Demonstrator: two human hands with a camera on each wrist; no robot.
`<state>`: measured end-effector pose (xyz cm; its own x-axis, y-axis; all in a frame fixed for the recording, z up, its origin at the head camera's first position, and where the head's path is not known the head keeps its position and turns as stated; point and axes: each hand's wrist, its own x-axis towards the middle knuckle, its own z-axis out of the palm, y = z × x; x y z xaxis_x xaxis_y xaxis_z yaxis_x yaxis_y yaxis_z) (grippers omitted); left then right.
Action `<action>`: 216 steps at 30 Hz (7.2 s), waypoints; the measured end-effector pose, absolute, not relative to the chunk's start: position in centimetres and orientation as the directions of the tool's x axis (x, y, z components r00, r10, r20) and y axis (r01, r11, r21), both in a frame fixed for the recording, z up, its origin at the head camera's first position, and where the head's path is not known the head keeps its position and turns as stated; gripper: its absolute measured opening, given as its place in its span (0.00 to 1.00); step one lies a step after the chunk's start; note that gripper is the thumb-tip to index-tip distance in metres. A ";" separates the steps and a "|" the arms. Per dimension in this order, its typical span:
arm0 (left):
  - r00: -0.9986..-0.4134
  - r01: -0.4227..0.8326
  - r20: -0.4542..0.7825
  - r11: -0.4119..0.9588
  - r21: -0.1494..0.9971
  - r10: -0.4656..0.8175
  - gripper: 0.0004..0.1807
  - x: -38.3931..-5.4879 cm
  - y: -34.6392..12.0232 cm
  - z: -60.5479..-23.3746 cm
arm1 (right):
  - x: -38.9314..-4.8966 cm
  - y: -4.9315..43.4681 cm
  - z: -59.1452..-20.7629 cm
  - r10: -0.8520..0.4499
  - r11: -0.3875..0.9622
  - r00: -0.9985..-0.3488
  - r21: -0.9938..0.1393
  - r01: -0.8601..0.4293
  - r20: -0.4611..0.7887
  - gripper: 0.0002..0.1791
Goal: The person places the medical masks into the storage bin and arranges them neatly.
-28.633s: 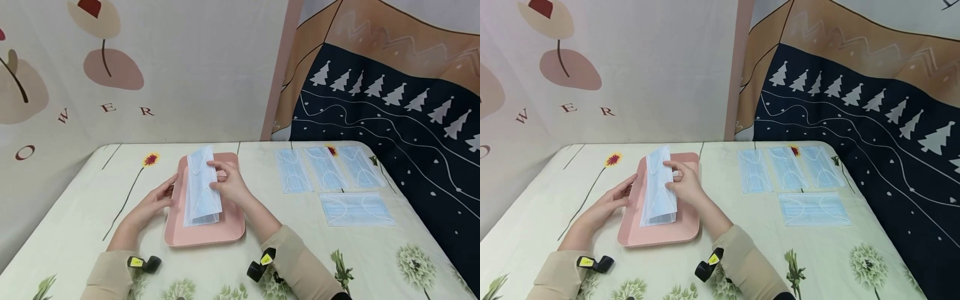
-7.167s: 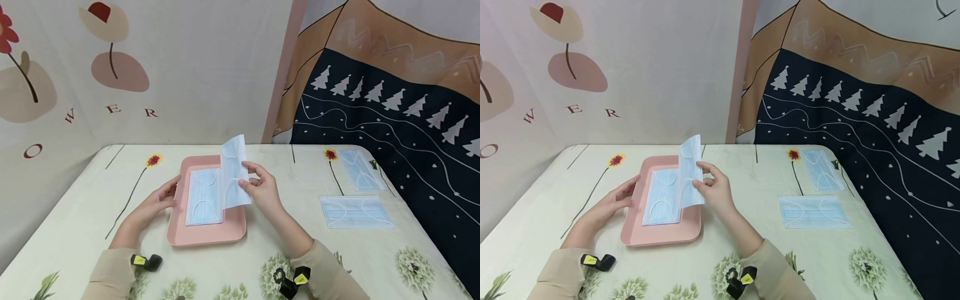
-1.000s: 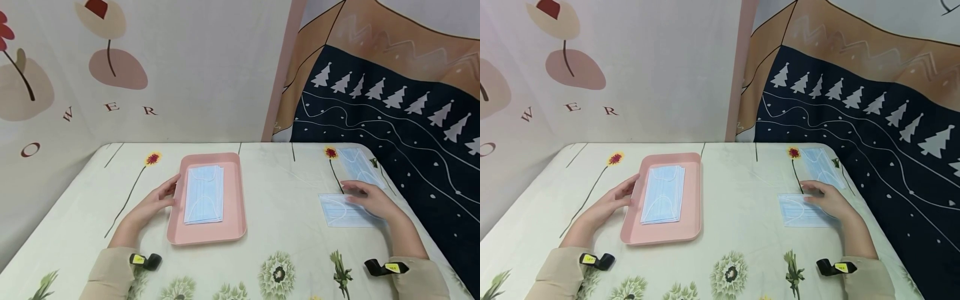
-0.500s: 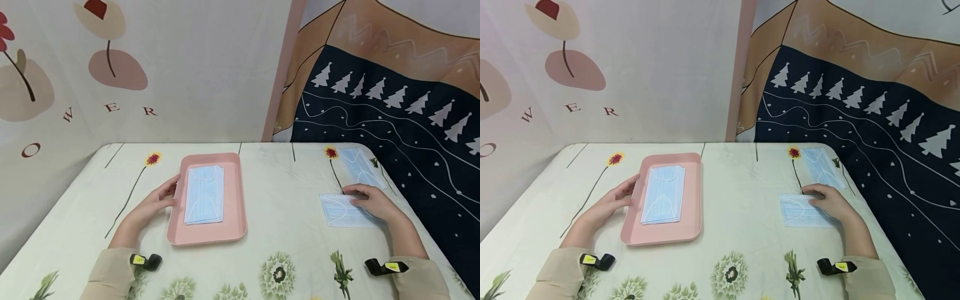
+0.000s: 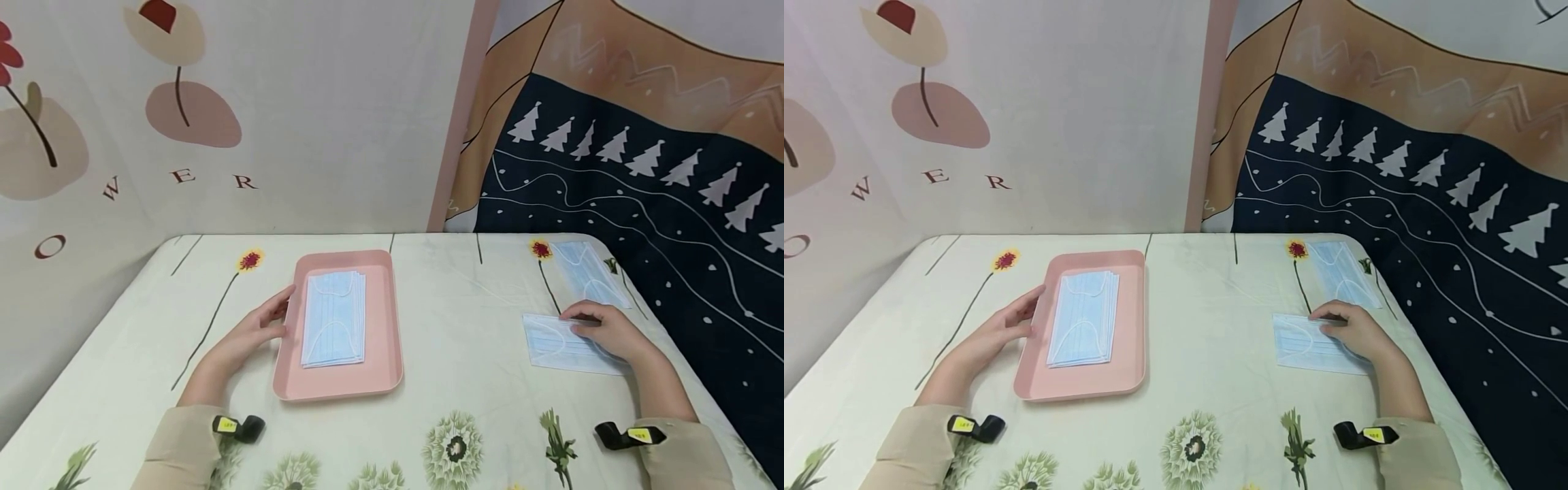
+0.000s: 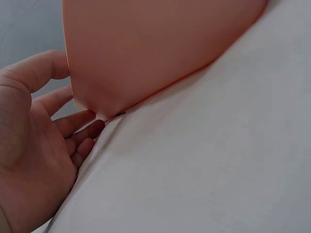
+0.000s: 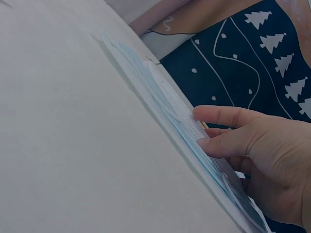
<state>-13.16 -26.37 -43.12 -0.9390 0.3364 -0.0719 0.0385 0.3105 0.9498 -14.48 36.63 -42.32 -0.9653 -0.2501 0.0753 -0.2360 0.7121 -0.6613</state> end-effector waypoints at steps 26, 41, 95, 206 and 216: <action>-0.943 0.009 -0.095 0.308 0.951 0.320 0.41 -13.1 -26.2 -43.1 | -14.3 36.6 -40.7 -0.332 0.680 -0.940 -0.671 -0.295 0.076 0.13; -0.941 0.034 -0.075 0.312 0.949 0.331 0.41 -13.1 -26.3 -43.1 | -14.0 35.6 -39.1 -0.267 0.699 -0.955 -0.657 -0.283 0.126 0.19; -0.940 0.030 -0.072 0.291 0.956 0.334 0.41 -13.0 -26.6 -43.4 | -14.5 21.1 -34.6 -0.053 0.349 -0.972 -0.908 -0.234 0.230 0.39; -0.938 0.043 -0.072 0.321 0.946 0.339 0.40 -13.2 -26.4 -43.0 | -16.7 -1.9 -41.4 -0.221 0.650 -0.974 -0.752 -0.113 -0.045 0.32; -0.940 0.030 -0.074 0.298 0.954 0.333 0.41 -13.1 -26.2 -42.9 | -16.6 -2.0 -41.3 -0.217 0.698 -0.972 -0.710 -0.094 -0.085 0.31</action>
<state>-13.11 -26.25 -42.88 -0.9400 0.3328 -0.0744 0.0299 0.2977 0.9542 -16.58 -1.97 -41.29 -0.9724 -0.2175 -0.0845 -0.0943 0.6978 -0.7100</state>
